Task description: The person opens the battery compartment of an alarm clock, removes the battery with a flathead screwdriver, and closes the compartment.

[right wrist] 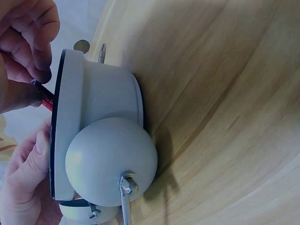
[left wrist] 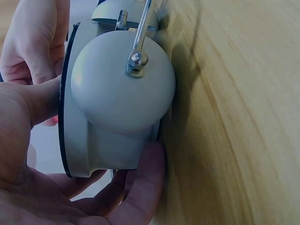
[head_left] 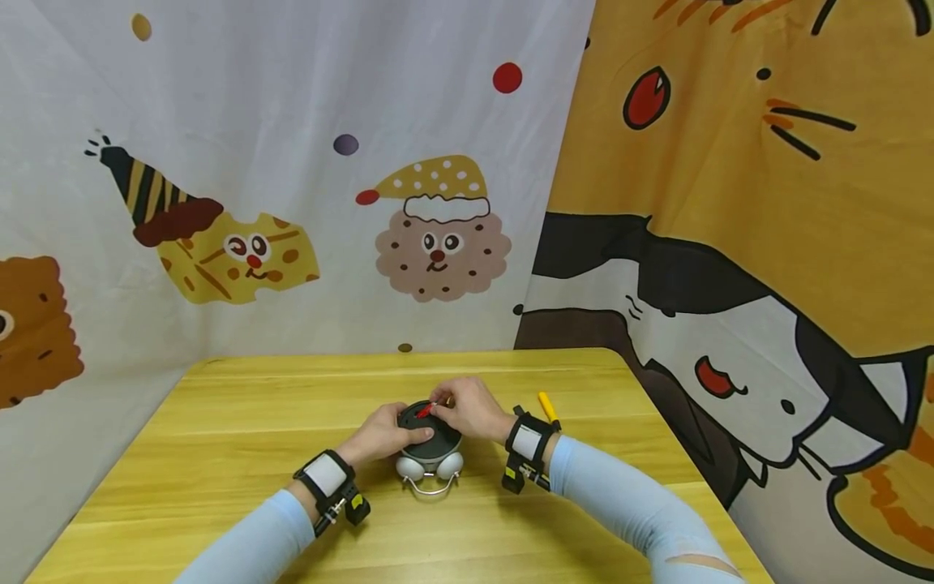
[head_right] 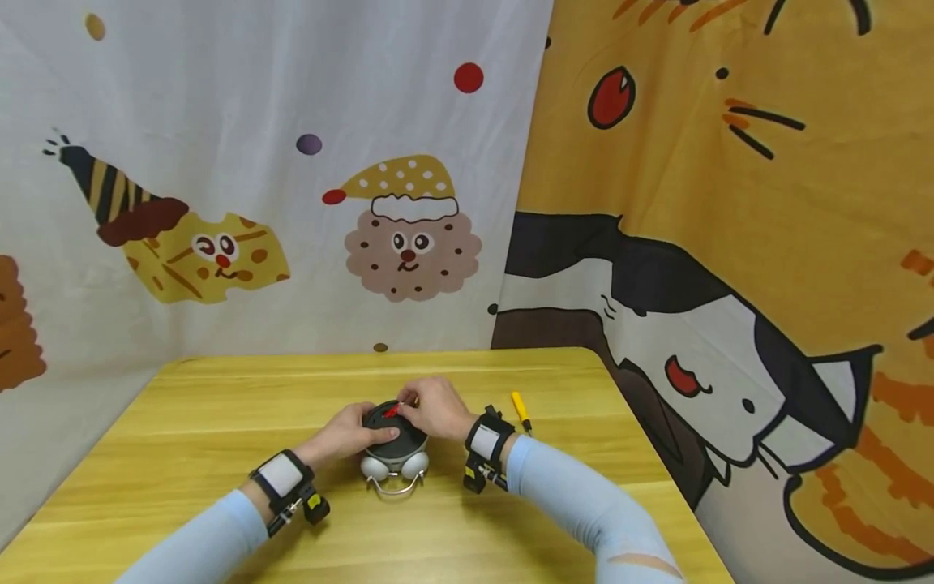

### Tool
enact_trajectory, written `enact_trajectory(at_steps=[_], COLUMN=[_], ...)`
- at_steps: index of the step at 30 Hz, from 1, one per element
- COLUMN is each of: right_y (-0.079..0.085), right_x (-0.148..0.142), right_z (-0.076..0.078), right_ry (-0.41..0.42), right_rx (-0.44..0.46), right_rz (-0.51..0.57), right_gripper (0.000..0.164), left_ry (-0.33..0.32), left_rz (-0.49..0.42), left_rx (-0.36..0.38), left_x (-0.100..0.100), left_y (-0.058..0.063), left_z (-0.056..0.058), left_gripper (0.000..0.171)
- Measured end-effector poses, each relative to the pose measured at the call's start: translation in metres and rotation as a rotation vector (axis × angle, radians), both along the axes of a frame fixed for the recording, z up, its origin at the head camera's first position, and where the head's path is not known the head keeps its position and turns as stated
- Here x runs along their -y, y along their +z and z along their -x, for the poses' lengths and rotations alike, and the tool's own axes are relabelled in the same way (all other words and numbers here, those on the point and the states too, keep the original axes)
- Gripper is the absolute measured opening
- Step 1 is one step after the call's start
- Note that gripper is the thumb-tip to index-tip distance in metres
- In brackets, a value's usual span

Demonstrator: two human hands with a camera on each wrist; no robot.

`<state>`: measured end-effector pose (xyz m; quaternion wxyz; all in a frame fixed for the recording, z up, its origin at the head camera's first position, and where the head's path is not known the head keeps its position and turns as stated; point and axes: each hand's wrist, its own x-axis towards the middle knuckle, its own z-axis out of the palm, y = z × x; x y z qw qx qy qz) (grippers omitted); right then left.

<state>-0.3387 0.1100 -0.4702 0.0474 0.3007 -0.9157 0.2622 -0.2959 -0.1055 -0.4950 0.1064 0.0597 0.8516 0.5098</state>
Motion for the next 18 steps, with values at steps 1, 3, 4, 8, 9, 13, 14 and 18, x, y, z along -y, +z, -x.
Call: enact_trajectory(at_steps=[1, 3, 4, 8, 9, 13, 14, 18], right_y=[-0.0003, -0.0009, -0.001, -0.0022, -0.002, -0.0027, -0.0028, -0.0049], right_x=[0.0008, 0.0025, 0.0031, 0.0048, 0.005, 0.005, 0.0051, 0.0051], right_z=[0.0003, 0.0009, 0.0011, 0.0023, 0.0021, 0.0022, 0.0021, 0.0022], right_ry=[0.002, 0.004, 0.007, 0.011, 0.011, 0.002, 0.0, -0.005], right_rx=[-0.006, -0.017, -0.024, -0.042, -0.039, -0.028, -0.026, -0.027], right_rz=[0.0, -0.004, -0.007, -0.023, -0.026, -0.035, -0.038, -0.042], right_gripper=[0.008, 0.009, 0.01, 0.011, 0.011, 0.012, 0.013, 0.012], left_ry=[0.0, 0.0, -0.001, 0.0, 0.0, -0.001, -0.001, 0.0], left_rz=[0.0, -0.001, -0.003, 0.003, 0.006, 0.009, 0.008, 0.005], left_rx=[0.0, 0.002, 0.004, 0.007, 0.005, 0.005, 0.005, 0.004], left_x=[0.0001, 0.0004, 0.0007, 0.0015, 0.0015, 0.0012, 0.0009, 0.0004], left_y=[0.0, 0.0, 0.0, -0.0004, -0.0005, -0.0006, -0.0006, 0.0], left_z=[-0.0001, -0.0001, -0.0002, 0.0003, 0.0004, 0.0004, 0.0005, 0.0003], left_gripper=[0.048, 0.048, 0.048, 0.048, 0.048, 0.049, 0.049, 0.049])
